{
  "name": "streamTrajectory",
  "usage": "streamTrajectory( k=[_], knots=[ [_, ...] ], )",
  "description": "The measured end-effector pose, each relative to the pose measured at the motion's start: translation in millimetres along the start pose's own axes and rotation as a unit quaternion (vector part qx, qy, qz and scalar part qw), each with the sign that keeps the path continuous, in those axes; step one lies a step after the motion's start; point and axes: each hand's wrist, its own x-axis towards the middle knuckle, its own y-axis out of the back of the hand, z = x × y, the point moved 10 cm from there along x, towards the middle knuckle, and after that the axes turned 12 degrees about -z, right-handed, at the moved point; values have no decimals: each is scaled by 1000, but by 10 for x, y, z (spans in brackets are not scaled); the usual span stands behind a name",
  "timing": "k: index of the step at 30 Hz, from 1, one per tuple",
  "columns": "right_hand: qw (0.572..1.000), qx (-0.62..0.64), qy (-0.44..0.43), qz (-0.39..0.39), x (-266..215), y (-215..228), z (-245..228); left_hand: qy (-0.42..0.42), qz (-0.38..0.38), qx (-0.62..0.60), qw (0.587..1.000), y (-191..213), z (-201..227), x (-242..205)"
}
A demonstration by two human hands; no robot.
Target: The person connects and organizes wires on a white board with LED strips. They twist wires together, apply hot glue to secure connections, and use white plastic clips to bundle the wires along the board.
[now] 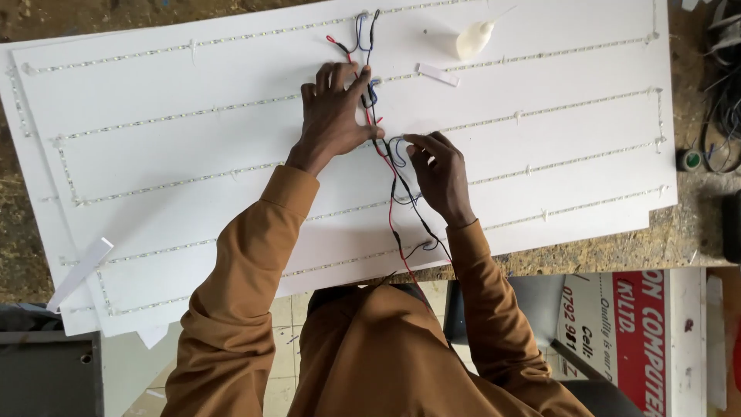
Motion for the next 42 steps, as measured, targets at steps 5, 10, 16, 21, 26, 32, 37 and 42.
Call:
streamTrajectory(
  k=[5, 10, 16, 21, 26, 32, 37, 42],
  knots=[
    [995, -86, -46, -17, -279, -335, 52, -26, 16, 9, 1000, -6, 7, -4],
    [988, -154, 10, 23, -427, -485, 69, -23, 27, 20, 999, -6, -16, 4],
    [979, -194, -16, -67, -349, -542, 174, -2, -33, 15, 999, -44, 0, 45],
    [974, -210, 4, -86, -316, -533, 150, 7, -78, 0, 997, -40, 29, 46],
    [968, -223, -16, -112, -294, -554, 112, 15, -72, 9, 997, -75, 14, 56],
    [960, -161, -75, -216, -176, -638, 234, 12, -51, 7, 999, -69, 12, 50],
    [949, -228, -40, -212, -237, -739, 262, 13, -49, 18, 999, -87, 51, 46],
    [960, -243, 57, -127, -372, -646, 5, 26, -56, 20, 998, -55, 36, 69]
  ],
)
